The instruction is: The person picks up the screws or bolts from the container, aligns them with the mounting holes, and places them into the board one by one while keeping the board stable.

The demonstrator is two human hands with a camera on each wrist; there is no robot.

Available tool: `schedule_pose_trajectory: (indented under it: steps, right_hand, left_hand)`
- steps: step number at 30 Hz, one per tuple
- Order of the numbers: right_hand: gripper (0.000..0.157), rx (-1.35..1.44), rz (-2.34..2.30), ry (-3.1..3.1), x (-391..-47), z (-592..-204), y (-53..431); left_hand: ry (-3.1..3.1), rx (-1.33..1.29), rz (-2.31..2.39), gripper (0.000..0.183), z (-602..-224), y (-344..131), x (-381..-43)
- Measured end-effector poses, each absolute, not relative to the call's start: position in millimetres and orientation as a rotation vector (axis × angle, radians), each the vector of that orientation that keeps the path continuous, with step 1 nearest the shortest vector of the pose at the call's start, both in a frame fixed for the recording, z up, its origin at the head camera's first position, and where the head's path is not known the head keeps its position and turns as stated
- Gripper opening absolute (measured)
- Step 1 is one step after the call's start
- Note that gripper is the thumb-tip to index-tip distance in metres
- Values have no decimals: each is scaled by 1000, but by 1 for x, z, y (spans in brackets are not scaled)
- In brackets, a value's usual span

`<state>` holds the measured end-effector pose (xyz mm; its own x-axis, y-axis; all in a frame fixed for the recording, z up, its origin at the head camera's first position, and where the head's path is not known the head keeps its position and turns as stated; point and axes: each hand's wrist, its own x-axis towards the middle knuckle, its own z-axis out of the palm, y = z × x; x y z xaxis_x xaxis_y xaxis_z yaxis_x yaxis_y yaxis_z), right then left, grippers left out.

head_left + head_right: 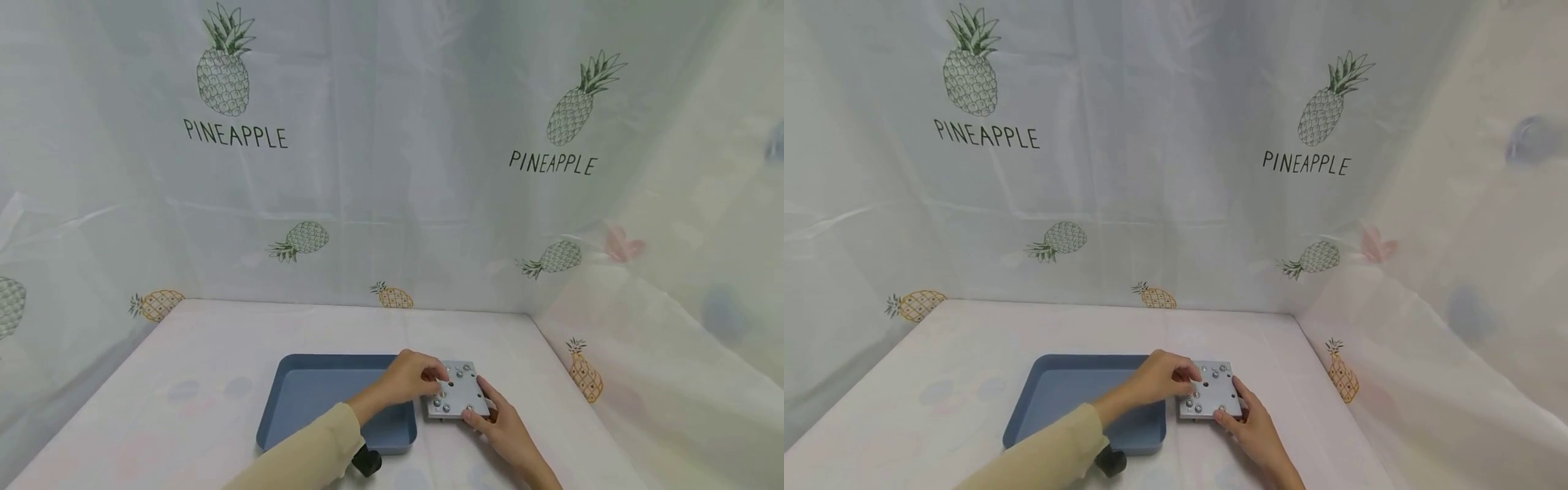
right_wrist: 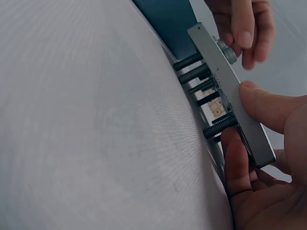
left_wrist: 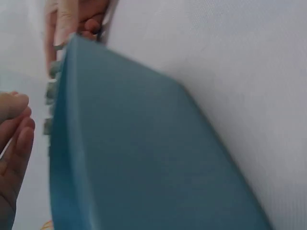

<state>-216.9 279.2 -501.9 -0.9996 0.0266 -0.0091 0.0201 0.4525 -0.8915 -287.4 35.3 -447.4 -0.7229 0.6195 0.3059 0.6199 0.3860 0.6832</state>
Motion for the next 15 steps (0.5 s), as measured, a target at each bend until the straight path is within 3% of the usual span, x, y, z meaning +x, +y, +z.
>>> schedule_pose_trajectory:
  steps: [6, 15]
  right_hand:
    - [100, -72, 1655, -2674, -215, -500, 278]
    - [90, -78, 1426, -2763, -202, -481, 290]
  left_hand:
    - [-2619, -1021, -1186, 16, -435, -7, -283]
    - [-2620, -815, -1016, 18, -421, -105, -263]
